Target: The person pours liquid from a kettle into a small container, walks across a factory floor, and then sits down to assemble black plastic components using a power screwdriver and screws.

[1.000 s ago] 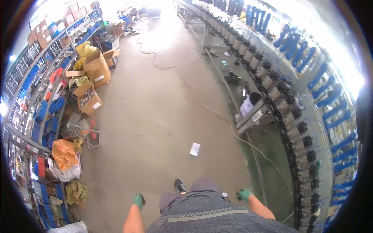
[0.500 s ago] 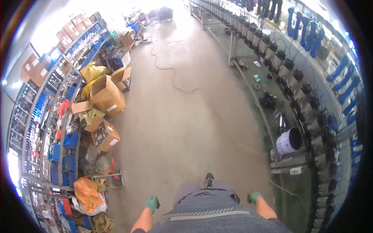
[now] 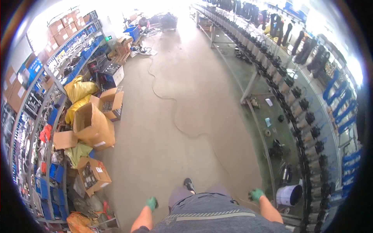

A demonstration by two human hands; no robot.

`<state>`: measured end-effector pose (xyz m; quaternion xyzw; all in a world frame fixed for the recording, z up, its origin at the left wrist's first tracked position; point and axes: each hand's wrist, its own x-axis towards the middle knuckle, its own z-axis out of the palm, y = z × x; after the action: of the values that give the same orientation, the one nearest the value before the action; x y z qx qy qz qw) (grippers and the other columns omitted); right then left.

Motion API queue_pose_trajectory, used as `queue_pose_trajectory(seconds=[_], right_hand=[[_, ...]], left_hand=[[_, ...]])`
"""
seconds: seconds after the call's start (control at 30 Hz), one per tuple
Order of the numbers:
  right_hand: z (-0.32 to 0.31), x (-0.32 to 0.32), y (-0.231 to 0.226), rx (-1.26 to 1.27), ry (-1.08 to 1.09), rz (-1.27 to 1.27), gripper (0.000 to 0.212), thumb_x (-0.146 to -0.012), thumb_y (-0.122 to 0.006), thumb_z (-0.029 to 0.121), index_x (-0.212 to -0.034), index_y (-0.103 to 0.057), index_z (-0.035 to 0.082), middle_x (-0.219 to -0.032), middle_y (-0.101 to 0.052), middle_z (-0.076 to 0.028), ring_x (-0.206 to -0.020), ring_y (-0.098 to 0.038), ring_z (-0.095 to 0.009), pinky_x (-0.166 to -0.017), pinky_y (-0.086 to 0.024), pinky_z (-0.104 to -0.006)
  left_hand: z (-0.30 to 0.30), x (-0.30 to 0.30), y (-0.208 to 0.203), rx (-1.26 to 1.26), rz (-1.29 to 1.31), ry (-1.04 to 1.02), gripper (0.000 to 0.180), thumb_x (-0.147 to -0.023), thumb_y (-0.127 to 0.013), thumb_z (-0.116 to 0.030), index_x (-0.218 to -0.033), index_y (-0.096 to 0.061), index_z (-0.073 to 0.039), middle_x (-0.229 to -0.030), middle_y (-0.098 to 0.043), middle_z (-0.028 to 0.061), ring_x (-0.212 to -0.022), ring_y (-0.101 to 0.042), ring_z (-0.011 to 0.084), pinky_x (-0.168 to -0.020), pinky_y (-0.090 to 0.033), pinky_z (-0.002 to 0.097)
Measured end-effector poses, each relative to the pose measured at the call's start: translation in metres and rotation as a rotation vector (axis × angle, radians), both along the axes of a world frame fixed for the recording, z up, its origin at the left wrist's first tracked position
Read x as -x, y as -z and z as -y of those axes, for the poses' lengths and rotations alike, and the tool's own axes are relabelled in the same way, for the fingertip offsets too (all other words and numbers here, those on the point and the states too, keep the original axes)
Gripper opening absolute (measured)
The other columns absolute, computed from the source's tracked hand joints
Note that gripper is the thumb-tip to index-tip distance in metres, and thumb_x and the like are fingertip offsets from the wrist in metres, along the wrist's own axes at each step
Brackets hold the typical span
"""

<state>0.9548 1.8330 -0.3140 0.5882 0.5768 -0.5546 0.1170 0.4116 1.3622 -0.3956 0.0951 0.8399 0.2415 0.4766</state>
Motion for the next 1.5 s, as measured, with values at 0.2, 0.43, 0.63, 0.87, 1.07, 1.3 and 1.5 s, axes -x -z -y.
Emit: queue_pose_trajectory(seconds=[0.2, 0.43, 0.63, 0.87, 1.07, 1.3, 1.5], right_hand=[[-0.041, 0.093, 0.019, 0.271, -0.259, 0.329, 0.026, -0.090, -0.060, 0.020, -0.109, -0.068, 0.004, -0.099, -0.073, -0.014, -0.076, -0.071, -0.027, -0.066, -0.057, -0.0408], [-0.272, 0.265, 0.080, 0.088, -0.976, 0.348, 0.028, -0.085, -0.067, 0.026, -0.107, -0.072, 0.009, -0.101, -0.073, -0.011, -0.079, -0.071, -0.027, -0.068, -0.056, -0.0402], [-0.588, 0.542, -0.007, -0.040, 0.268, -0.198, 0.034, -0.096, -0.057, 0.020, -0.122, -0.058, -0.003, -0.101, -0.069, -0.014, -0.082, -0.070, -0.027, -0.066, -0.057, -0.0390], [-0.807, 0.742, -0.119, -0.427, 0.086, -0.200, 0.029, -0.097, -0.057, 0.018, -0.121, -0.061, 0.002, -0.102, -0.068, -0.009, -0.081, -0.067, -0.019, -0.072, -0.054, -0.0319], [-0.837, 0.733, 0.037, -0.074, -0.293, 0.113, 0.034, -0.090, -0.062, 0.031, -0.115, -0.068, 0.009, -0.113, -0.071, -0.008, -0.096, -0.069, -0.025, -0.085, -0.054, -0.0418], [-0.890, 0.846, 0.040, 0.204, -0.339, 0.391, 0.036, -0.088, -0.062, 0.035, -0.119, -0.069, 0.016, -0.115, -0.070, -0.011, -0.099, -0.069, -0.031, -0.089, -0.053, -0.0426], [-1.084, 0.990, 0.097, 0.157, -0.615, 0.372, 0.038, -0.088, -0.060, 0.034, -0.120, -0.068, 0.015, -0.118, -0.069, -0.011, -0.101, -0.068, -0.031, -0.089, -0.052, -0.0434]], left_hand=[[-0.315, 0.238, -0.145, -0.410, 0.039, -0.383, 0.036, -0.098, -0.052, -0.031, -0.076, -0.061, -0.004, -0.064, -0.061, 0.0119, -0.053, -0.059, 0.0213, -0.049, -0.049, 0.0347], [-0.453, 0.378, -0.118, -0.305, 0.006, -0.423, 0.033, -0.097, -0.054, -0.029, -0.074, -0.057, -0.006, -0.057, -0.055, 0.0076, -0.045, -0.053, 0.0208, -0.042, -0.042, 0.0366], [-0.365, 0.402, 0.024, 0.196, -0.478, 0.627, 0.042, -0.098, -0.040, -0.047, -0.101, -0.067, -0.015, -0.101, -0.070, 0.0220, -0.095, -0.067, 0.0400, -0.085, -0.052, 0.0511], [-0.537, 0.501, 0.064, 0.458, 0.041, 0.125, 0.040, -0.087, -0.058, -0.043, -0.115, -0.070, -0.018, -0.109, -0.071, 0.0138, -0.104, -0.067, 0.0355, -0.088, -0.053, 0.0477], [-0.826, 0.794, 0.038, 0.252, -0.420, 0.654, 0.029, -0.074, -0.076, -0.025, -0.095, -0.064, -0.009, -0.098, -0.070, 0.0193, -0.094, -0.068, 0.0365, -0.080, -0.055, 0.0491], [-1.258, 1.044, -0.166, -0.409, -0.090, -0.256, 0.035, -0.098, -0.056, -0.029, -0.069, -0.054, -0.010, -0.055, -0.047, -0.0021, -0.045, -0.043, 0.0110, -0.041, -0.034, 0.0308], [-1.384, 1.149, -0.121, -0.319, -0.076, -0.247, 0.037, -0.097, -0.056, -0.030, -0.067, -0.055, -0.010, -0.055, -0.048, -0.0007, -0.044, -0.044, 0.0138, -0.041, -0.034, 0.0326]])
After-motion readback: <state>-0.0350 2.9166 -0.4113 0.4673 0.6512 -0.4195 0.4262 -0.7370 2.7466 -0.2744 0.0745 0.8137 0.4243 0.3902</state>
